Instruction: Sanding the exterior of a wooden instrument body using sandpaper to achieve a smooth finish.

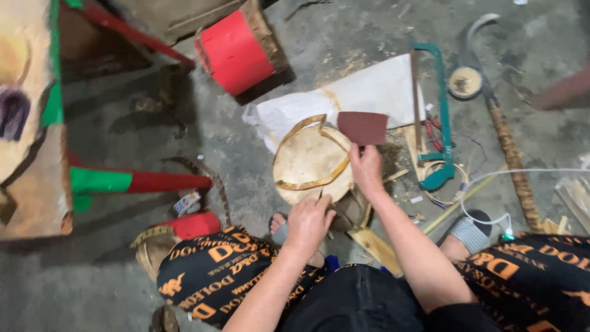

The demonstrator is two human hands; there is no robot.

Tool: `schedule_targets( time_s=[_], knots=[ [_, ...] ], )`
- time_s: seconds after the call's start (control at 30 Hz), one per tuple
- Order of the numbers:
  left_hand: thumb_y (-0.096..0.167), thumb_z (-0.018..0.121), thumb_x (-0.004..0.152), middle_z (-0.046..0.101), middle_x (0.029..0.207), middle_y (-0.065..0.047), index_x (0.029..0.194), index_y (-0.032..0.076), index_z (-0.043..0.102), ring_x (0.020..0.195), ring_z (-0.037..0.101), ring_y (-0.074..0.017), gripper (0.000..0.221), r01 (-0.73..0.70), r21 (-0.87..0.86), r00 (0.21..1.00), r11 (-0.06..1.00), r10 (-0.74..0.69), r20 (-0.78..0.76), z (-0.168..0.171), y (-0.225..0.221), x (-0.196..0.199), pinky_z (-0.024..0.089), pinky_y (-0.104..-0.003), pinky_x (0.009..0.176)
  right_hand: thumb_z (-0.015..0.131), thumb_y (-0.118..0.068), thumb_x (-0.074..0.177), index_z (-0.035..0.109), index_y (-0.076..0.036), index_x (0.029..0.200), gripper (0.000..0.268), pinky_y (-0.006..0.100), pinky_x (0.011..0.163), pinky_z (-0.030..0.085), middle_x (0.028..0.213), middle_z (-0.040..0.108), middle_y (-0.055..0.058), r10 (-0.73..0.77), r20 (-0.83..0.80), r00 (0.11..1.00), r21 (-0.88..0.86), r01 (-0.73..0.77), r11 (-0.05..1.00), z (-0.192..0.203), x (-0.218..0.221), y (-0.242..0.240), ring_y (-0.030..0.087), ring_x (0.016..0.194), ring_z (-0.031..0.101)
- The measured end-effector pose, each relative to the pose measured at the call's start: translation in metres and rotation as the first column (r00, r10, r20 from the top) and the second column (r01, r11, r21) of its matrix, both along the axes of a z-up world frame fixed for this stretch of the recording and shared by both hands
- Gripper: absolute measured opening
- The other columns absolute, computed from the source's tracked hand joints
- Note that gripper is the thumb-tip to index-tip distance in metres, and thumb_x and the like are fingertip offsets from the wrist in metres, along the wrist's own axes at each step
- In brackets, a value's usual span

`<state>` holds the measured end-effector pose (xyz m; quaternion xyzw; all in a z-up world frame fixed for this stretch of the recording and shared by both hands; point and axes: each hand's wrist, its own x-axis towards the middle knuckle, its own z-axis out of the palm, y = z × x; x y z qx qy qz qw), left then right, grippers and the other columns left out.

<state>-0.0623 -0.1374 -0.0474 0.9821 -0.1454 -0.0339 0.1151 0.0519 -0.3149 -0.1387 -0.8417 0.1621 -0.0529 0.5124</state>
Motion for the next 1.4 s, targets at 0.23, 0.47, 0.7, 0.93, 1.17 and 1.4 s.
schedule_targets(
  time_s=[0.23, 0.47, 0.7, 0.93, 1.17, 1.4],
  knots=[
    [0.007, 0.079, 0.082, 0.073, 0.081, -0.010, 0.115, 0.007, 0.075, 0.076, 0.068, -0.0213, 0.033, -0.297, -0.791, 0.879, 0.535, 0.477, -0.007, 0.204, 0.120, -0.007, 0.060, -0.036, 0.080, 0.064, -0.013, 0.105, 0.067, 0.012, 0.109, 0.026, 0.049, 0.069, 0.051, 0.089, 0.065, 0.035, 0.094, 0.161, 0.982, -0.033, -0.090, 0.995, -0.005, 0.012, -0.035, 0.039, 0.084, 0.068],
    [0.009, 0.054, 0.105, 0.059, 0.113, -0.010, 0.138, 0.004, 0.056, 0.102, 0.058, -0.0161, 0.033, -0.560, -0.774, 0.264, 0.296, 0.949, 0.172, 0.054, 0.334, -0.109, 0.049, -0.028, 0.096, 0.063, -0.012, 0.107, 0.065, 0.004, 0.116, 0.018, 0.040, 0.071, 0.052, 0.104, 0.071, 0.017, 0.075, 0.194, 0.978, -0.071, -0.062, 0.996, -0.030, 0.021, -0.071, 0.020, 0.089, 0.065],
    [0.017, 0.067, 0.076, 0.062, 0.108, -0.032, 0.144, 0.001, 0.050, 0.100, 0.058, -0.0523, 0.072, -1.000, 0.018, -0.019, -0.020, 0.999, 0.043, -0.174, 0.332, -0.294, 0.043, -0.056, 0.094, 0.066, -0.026, 0.115, 0.063, 0.003, 0.105, 0.031, 0.044, 0.067, 0.048, 0.097, 0.068, 0.014, 0.066, 0.008, 0.998, -0.181, -0.064, 0.981, -0.023, 0.014, -0.082, 0.020, 0.089, 0.063],
    [0.030, 0.057, 0.086, 0.047, 0.142, -0.018, 0.153, 0.023, 0.032, 0.132, 0.051, -0.0402, 0.072, -0.816, 0.564, -0.422, -0.127, 0.797, -0.432, -0.179, 0.288, -0.315, 0.045, -0.053, 0.105, 0.063, -0.016, 0.119, 0.058, -0.006, 0.088, 0.033, 0.039, 0.063, 0.036, 0.082, 0.052, -0.001, 0.095, 0.008, 0.995, -0.116, -0.094, 0.989, -0.020, 0.005, -0.091, 0.008, 0.082, 0.043],
    [0.022, 0.053, 0.088, 0.033, 0.159, -0.018, 0.164, 0.023, 0.010, 0.142, 0.041, -0.0387, 0.087, -0.801, 0.594, -0.436, -0.072, 0.750, -0.498, -0.192, 0.289, -0.308, 0.038, -0.054, 0.113, 0.061, -0.006, 0.120, 0.068, 0.006, 0.115, 0.015, 0.039, 0.074, 0.048, 0.105, 0.069, 0.013, 0.241, 0.197, 0.950, -0.216, -0.198, 0.956, -0.029, 0.006, -0.095, 0.017, 0.095, 0.058],
    [0.019, 0.053, 0.086, 0.062, 0.131, -0.024, 0.163, 0.025, 0.010, 0.119, 0.061, -0.0439, 0.088, -0.884, 0.352, -0.442, -0.306, 0.793, -0.420, -0.198, 0.295, -0.324, 0.045, -0.051, 0.099, 0.052, -0.001, 0.120, 0.066, 0.000, 0.118, 0.015, 0.035, 0.092, 0.053, 0.118, 0.067, 0.006, 0.305, 0.151, 0.940, -0.011, -0.307, 0.952, -0.002, 0.005, -0.078, 0.012, 0.107, 0.057]
  ],
)
